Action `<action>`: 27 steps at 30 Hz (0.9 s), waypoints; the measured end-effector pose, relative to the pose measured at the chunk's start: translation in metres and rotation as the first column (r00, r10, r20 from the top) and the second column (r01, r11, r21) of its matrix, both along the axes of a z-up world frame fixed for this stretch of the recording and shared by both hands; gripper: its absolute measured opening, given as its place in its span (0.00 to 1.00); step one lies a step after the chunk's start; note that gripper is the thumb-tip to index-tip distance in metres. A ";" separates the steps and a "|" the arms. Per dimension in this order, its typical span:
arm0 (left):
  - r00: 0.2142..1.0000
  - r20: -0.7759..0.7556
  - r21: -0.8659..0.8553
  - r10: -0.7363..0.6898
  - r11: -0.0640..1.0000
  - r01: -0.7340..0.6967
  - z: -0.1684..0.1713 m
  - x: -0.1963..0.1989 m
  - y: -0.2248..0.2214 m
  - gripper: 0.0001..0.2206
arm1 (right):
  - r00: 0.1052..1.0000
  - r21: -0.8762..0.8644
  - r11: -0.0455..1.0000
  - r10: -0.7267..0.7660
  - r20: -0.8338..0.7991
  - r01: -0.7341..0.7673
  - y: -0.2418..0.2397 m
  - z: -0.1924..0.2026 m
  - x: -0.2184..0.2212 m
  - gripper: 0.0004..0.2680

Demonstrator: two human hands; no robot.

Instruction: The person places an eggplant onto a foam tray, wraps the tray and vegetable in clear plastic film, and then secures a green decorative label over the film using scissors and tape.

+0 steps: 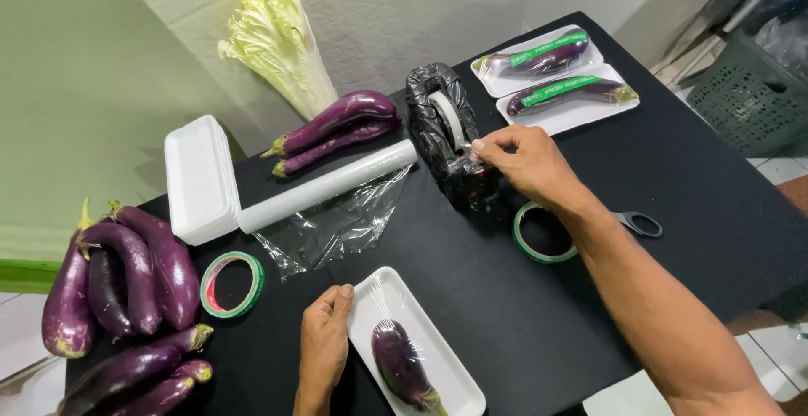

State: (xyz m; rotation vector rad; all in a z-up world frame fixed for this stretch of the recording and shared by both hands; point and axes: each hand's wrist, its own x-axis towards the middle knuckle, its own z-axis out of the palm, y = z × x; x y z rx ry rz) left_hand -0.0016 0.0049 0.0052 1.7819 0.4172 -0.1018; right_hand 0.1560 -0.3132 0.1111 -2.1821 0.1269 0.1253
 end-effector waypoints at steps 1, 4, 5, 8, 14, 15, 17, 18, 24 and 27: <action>1.000 -0.002 -0.001 0.000 1.000 0.000 0.001 0.000 0.000 0.20 | 1.000 -0.001 1.000 0.000 -0.002 0.000 0.001 0.004 -0.002 0.11; 1.000 -0.023 0.060 -0.018 0.998 0.020 0.004 0.002 0.000 0.20 | 0.996 0.244 0.967 -0.062 -0.064 0.076 0.004 0.014 -0.014 0.09; 0.999 -0.025 0.056 -0.022 0.998 0.023 0.005 0.002 0.000 0.20 | 0.995 0.303 0.948 -0.087 -0.049 0.098 0.005 0.017 -0.023 0.09; 0.999 -0.046 0.054 -0.025 0.998 0.027 0.010 0.002 0.001 0.20 | 0.980 0.234 0.967 -0.141 0.139 0.105 0.004 -0.018 -0.046 0.07; 0.996 -0.089 0.093 -0.022 0.995 0.030 0.014 0.002 -0.002 0.20 | 0.868 0.139 0.984 -0.162 0.469 0.109 0.012 -0.055 -0.061 0.04; 0.996 -0.086 0.107 -0.021 0.994 0.030 0.014 0.002 -0.002 0.20 | 0.850 0.114 0.987 -0.153 0.504 0.111 0.012 -0.055 -0.060 0.04; 0.997 -0.079 0.107 -0.023 0.994 0.032 0.010 0.002 -0.001 0.20 | 0.802 0.042 0.992 -0.122 0.584 0.120 0.011 -0.058 -0.056 0.05; 0.997 -0.072 0.106 -0.024 0.994 0.031 0.008 0.002 -0.001 0.20 | 0.749 -0.031 0.991 -0.080 0.658 0.133 0.011 -0.060 -0.054 0.06; 0.994 -0.107 -0.299 0.002 0.954 -0.034 0.007 -0.001 0.000 0.18 | 0.757 -0.086 0.994 0.008 0.653 0.063 0.011 -0.044 -0.051 0.05; 0.994 -0.111 -0.397 0.014 0.916 -0.058 0.008 -0.002 0.001 0.13 | 0.758 -0.115 0.992 0.033 0.651 0.055 0.010 -0.038 -0.051 0.06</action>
